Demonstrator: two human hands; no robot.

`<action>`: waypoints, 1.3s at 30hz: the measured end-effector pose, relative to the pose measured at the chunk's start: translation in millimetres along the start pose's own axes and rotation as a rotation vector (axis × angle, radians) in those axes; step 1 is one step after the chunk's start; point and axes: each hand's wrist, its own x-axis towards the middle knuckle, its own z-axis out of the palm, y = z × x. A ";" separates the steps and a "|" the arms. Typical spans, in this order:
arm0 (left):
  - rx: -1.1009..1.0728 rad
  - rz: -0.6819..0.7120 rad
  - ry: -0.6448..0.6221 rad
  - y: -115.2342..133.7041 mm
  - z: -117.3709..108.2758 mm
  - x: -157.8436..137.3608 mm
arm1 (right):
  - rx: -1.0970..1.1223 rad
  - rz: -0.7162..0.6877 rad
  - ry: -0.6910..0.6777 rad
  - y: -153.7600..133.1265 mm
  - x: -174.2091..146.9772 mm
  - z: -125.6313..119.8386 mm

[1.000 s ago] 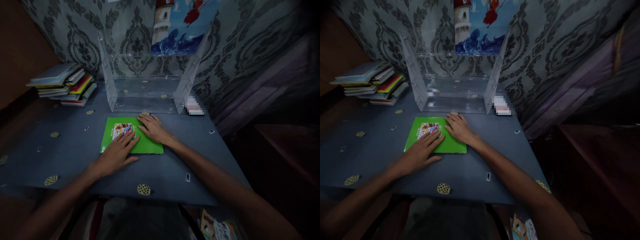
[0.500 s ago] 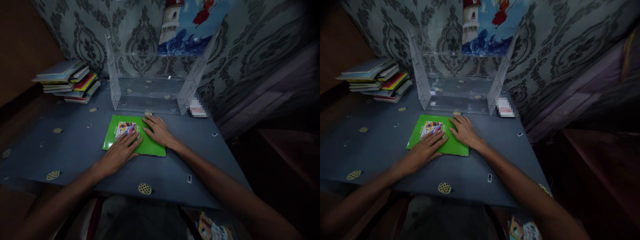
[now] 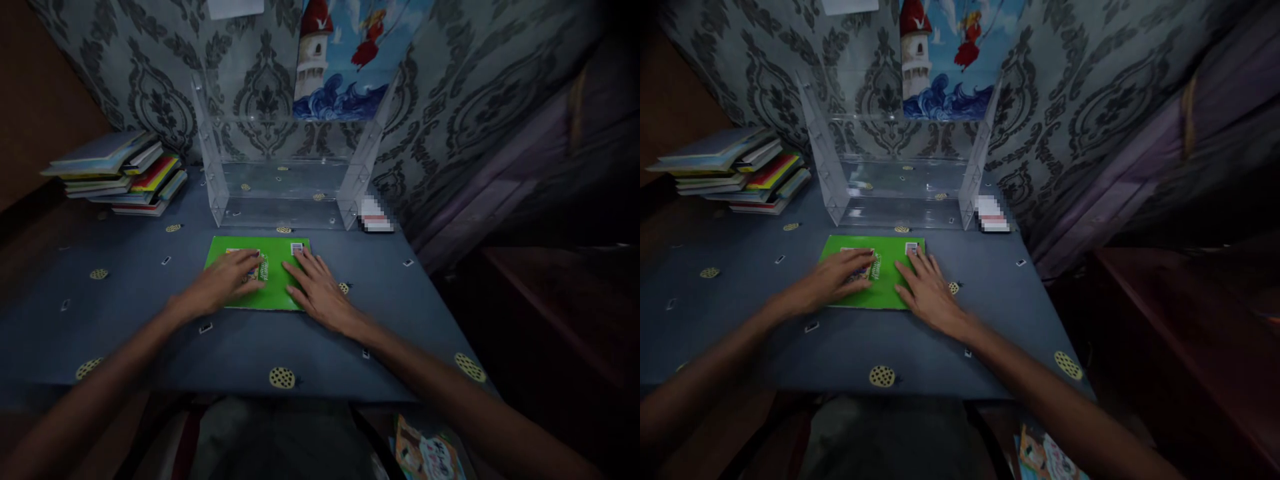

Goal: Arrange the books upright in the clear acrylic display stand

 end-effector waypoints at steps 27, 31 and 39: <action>0.280 -0.169 0.058 10.4 -18.6 37.5 | 0.234 0.022 0.084 44.8 54.0 -8.5; 0.090 -0.037 0.149 -8.4 11.8 62.6 | 0.042 0.081 0.055 21.5 72.0 -3.5; 0.049 -0.061 0.183 -12.2 22.8 62.1 | -0.053 0.202 0.088 25.9 45.1 -1.4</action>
